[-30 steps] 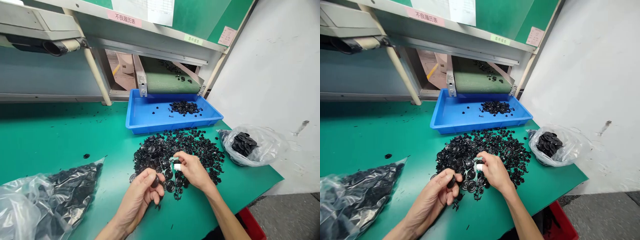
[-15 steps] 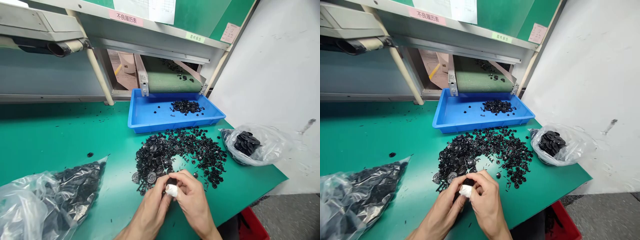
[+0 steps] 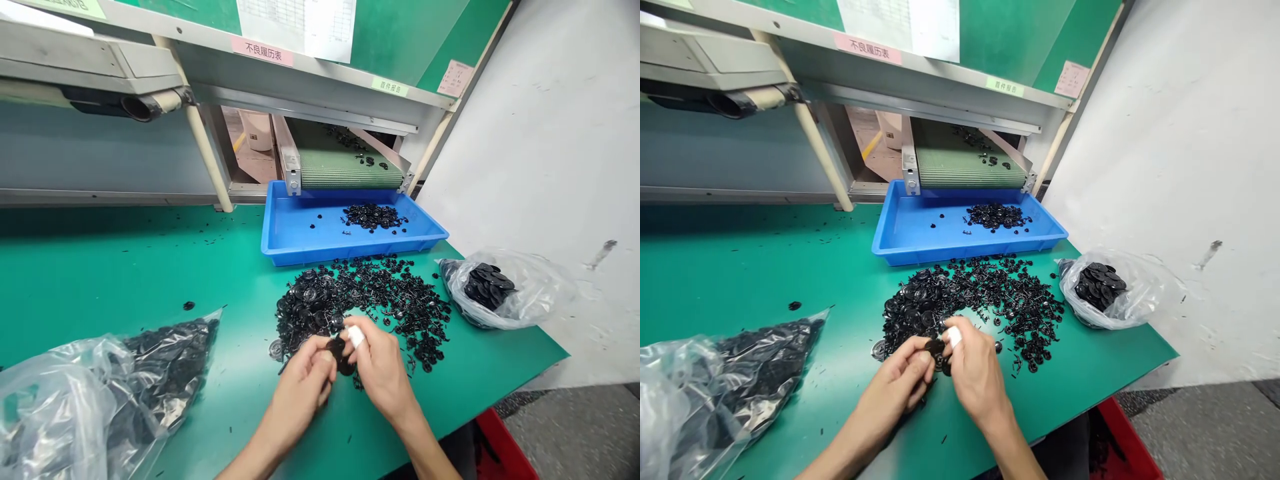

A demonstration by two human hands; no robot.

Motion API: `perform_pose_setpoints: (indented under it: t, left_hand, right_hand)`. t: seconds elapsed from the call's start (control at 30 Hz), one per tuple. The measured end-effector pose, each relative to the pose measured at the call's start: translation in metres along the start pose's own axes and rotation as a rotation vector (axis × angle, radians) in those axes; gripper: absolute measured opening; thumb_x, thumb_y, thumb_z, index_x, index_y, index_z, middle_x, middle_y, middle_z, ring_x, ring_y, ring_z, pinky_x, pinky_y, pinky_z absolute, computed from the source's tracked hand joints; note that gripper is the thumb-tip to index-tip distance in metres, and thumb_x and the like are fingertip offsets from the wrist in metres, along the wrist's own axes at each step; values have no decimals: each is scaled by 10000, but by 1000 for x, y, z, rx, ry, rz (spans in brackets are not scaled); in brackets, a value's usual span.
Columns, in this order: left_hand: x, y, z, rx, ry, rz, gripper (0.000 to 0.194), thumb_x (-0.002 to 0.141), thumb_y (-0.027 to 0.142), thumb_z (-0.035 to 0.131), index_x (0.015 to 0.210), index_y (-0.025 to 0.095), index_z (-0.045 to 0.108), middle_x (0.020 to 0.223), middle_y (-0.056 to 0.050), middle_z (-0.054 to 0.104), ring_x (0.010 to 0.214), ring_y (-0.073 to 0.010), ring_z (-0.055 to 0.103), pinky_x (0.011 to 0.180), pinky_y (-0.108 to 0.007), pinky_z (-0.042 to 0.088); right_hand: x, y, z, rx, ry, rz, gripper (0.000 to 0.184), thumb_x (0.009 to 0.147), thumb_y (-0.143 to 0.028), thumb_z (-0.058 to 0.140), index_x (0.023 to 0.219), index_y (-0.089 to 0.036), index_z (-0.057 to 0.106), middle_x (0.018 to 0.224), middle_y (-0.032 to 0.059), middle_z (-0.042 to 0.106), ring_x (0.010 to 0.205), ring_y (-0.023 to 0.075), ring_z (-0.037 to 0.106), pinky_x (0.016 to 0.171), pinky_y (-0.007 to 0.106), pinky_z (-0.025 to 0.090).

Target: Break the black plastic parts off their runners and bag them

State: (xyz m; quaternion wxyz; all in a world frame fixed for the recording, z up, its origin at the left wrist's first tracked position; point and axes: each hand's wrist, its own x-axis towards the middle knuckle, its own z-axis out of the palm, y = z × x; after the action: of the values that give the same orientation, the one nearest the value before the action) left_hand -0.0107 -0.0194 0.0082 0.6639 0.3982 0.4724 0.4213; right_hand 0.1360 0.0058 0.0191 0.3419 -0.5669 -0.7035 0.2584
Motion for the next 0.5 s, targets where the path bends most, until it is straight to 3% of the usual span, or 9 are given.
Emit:
perform_pose_setpoints:
  t: [0.13,0.27,0.4,0.5]
  left_hand:
    - [4,6,-8,-300,74,-60,82,858,273,539,881,196,557,648,56,497,415,-30,290,384,-156,156]
    - [3,10,-12,-515,25,-54,60,820,166,552,877,181,562,719,20,542,461,-39,357,378,-149,214]
    - [4,11,-14,-551,7,-32,41,862,201,563,850,170,539,786,-11,580,516,-54,425,383,-139,281]
    - [7,10,-15,-528,-8,-45,128,897,251,551,804,174,507,772,-13,595,506,-56,432,380,-139,300]
  right_hand:
    - [28,9,-2,-256,-101,-96,366,846,-71,430,1110,-202,646,1083,66,643,900,195,634,781,277,461]
    - [42,11,0,-405,-231,-118,365,842,-79,463,1099,-225,677,1032,68,662,852,205,651,729,281,470]
    - [45,21,-1,-193,-141,-144,359,848,-72,425,986,-218,722,989,51,691,880,188,648,792,285,478]
    - [44,33,-3,99,-82,24,321,850,-143,434,995,-182,717,895,58,698,778,176,661,711,289,520]
